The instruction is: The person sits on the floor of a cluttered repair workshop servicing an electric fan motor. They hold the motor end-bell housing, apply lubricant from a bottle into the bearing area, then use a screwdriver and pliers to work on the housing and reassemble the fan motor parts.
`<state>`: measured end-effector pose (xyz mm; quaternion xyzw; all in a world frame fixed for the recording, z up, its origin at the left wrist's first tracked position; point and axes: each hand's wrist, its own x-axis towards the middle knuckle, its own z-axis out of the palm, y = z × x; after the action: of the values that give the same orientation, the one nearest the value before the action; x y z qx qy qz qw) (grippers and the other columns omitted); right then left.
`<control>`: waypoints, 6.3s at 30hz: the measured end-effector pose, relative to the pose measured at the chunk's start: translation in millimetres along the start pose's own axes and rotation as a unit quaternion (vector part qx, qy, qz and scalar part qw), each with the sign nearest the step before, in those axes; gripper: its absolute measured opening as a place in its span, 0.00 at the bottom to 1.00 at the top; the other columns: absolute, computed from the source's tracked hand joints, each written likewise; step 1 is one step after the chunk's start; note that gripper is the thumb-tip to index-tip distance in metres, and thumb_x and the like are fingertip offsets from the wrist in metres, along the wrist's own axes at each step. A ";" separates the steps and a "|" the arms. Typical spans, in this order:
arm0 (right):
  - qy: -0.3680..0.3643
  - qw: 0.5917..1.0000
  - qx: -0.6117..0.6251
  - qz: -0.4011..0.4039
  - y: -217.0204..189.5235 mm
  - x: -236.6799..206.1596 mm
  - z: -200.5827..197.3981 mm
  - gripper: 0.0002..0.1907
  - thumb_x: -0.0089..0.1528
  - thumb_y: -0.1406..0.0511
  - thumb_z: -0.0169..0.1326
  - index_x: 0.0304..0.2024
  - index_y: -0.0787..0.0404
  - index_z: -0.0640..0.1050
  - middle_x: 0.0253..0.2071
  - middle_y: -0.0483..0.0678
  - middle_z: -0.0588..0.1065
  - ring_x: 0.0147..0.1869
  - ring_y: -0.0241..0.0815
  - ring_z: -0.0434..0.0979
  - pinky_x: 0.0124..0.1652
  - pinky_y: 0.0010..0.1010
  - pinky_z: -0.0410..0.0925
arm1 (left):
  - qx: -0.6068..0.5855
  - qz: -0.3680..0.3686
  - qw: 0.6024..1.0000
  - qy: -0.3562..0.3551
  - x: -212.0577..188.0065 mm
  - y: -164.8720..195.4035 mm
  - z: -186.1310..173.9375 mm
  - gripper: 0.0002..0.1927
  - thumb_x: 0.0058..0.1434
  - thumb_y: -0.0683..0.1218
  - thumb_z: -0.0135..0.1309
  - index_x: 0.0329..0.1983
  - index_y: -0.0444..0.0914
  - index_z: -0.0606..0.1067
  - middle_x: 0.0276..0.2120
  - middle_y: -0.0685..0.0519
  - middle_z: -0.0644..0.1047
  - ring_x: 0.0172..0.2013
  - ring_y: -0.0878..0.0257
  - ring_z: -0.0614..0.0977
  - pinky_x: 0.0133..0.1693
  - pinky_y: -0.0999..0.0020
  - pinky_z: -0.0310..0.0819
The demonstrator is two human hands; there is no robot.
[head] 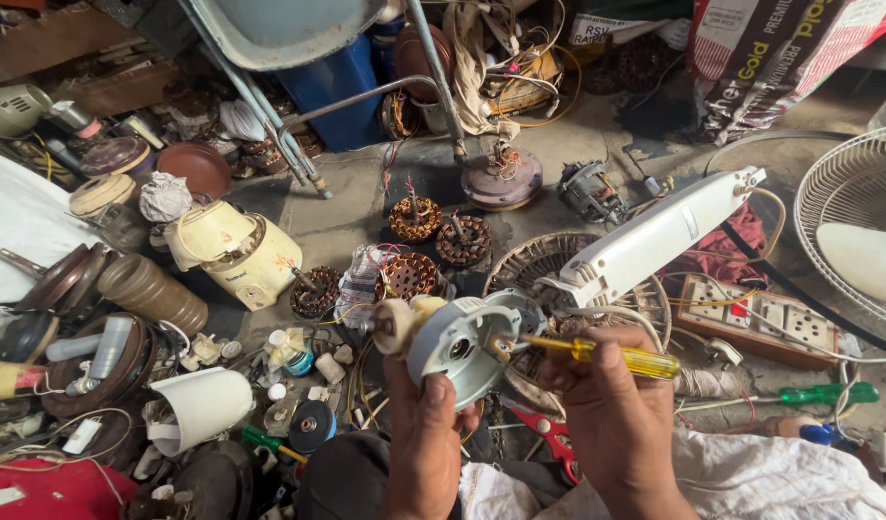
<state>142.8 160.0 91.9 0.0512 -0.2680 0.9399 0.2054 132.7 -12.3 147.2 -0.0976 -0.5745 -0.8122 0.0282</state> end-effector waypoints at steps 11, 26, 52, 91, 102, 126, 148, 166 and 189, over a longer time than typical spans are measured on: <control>0.087 0.944 -0.301 -0.105 -24.1 6.4 25.6 0.10 0.71 0.67 0.52 0.52 0.67 0.72 0.43 0.54 0.77 0.42 0.43 0.79 0.42 0.34 0.74 | 0.562 0.524 0.640 -0.028 29.3 25.2 -35.8 0.56 0.51 0.51 0.76 0.71 0.36 0.49 0.48 0.36 0.71 0.44 0.43 0.79 0.47 0.50 0.77; -0.021 0.947 -0.316 -0.054 6.6 -17.9 11.4 0.09 0.65 0.72 0.55 0.47 0.70 0.73 0.44 0.55 0.80 0.43 0.41 0.84 0.44 0.31 0.77 | -0.099 -0.135 0.985 0.048 7.1 -11.7 -16.1 0.40 0.45 0.64 0.71 0.57 0.45 0.69 0.42 0.60 0.77 0.36 0.71 0.76 0.30 0.73 0.68; -0.118 0.743 -0.637 0.165 39.1 -5.1 -8.7 0.14 0.60 0.59 0.61 0.42 0.61 0.82 0.32 0.53 0.82 0.33 0.45 0.83 0.35 0.36 0.75 | -0.249 -0.135 0.957 0.066 9.6 -9.8 -38.9 0.47 0.52 0.74 0.56 0.69 0.46 0.63 0.61 0.54 0.72 0.58 0.57 0.74 0.57 0.54 0.68; -0.389 0.284 -0.807 0.340 122.2 -58.2 -135.0 0.25 0.60 0.61 0.57 0.61 0.41 0.72 0.35 0.52 0.81 0.39 0.53 0.83 0.39 0.44 0.75 | -0.262 -0.218 0.927 0.158 21.7 -83.2 -134.5 0.44 0.54 0.76 0.52 0.64 0.45 0.65 0.52 0.55 0.75 0.43 0.65 0.75 0.33 0.67 0.66; -0.255 0.539 -0.765 0.245 114.4 -46.1 -93.2 0.18 0.55 0.68 0.62 0.49 0.54 0.80 0.36 0.51 0.83 0.36 0.49 0.84 0.35 0.37 0.74 | -0.294 -0.210 0.920 0.154 25.1 -93.0 -138.1 0.42 0.60 0.77 0.48 0.63 0.42 0.68 0.47 0.56 0.75 0.35 0.65 0.71 0.33 0.67 0.65; 0.053 0.838 -0.542 -0.016 -16.1 -66.4 3.7 0.13 0.61 0.69 0.57 0.48 0.67 0.78 0.38 0.51 0.81 0.41 0.37 0.81 0.44 0.28 0.73 | -0.226 -0.239 0.934 0.139 -5.0 -30.0 -26.4 0.30 0.61 0.70 0.47 0.50 0.43 0.71 0.32 0.60 0.73 0.25 0.72 0.66 0.24 0.74 0.58; -0.069 0.869 -0.483 -0.081 -5.5 -39.2 41.8 0.11 0.55 0.74 0.66 0.38 0.65 0.78 0.47 0.52 0.82 0.48 0.37 0.83 0.46 0.27 0.76 | -0.209 -0.317 0.918 0.113 -21.6 -20.1 -16.1 0.30 0.57 0.73 0.49 0.46 0.45 0.74 0.27 0.61 0.73 0.25 0.71 0.69 0.25 0.72 0.59; -0.102 0.885 -0.453 -0.011 -25.7 -13.4 38.9 0.11 0.58 0.67 0.65 0.38 0.65 0.77 0.43 0.50 0.81 0.46 0.36 0.83 0.44 0.28 0.76 | -0.100 -0.324 0.935 0.101 -18.2 -5.8 -20.0 0.29 0.54 0.72 0.53 0.47 0.49 0.74 0.28 0.63 0.71 0.27 0.71 0.68 0.28 0.71 0.59; -0.006 0.922 -0.387 -0.015 -23.3 -21.1 17.8 0.09 0.62 0.65 0.61 0.38 0.64 0.75 0.39 0.50 0.82 0.35 0.35 0.79 0.34 0.26 0.74 | 0.121 -0.067 0.989 0.047 -17.2 5.8 -24.2 0.39 0.60 0.65 0.58 0.64 0.39 0.63 0.45 0.51 0.74 0.37 0.67 0.73 0.35 0.68 0.68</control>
<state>171.4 161.1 113.9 -0.0222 -0.6112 0.7596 0.2211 147.4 -38.1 141.5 -0.0167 -0.6716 -0.7406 0.0117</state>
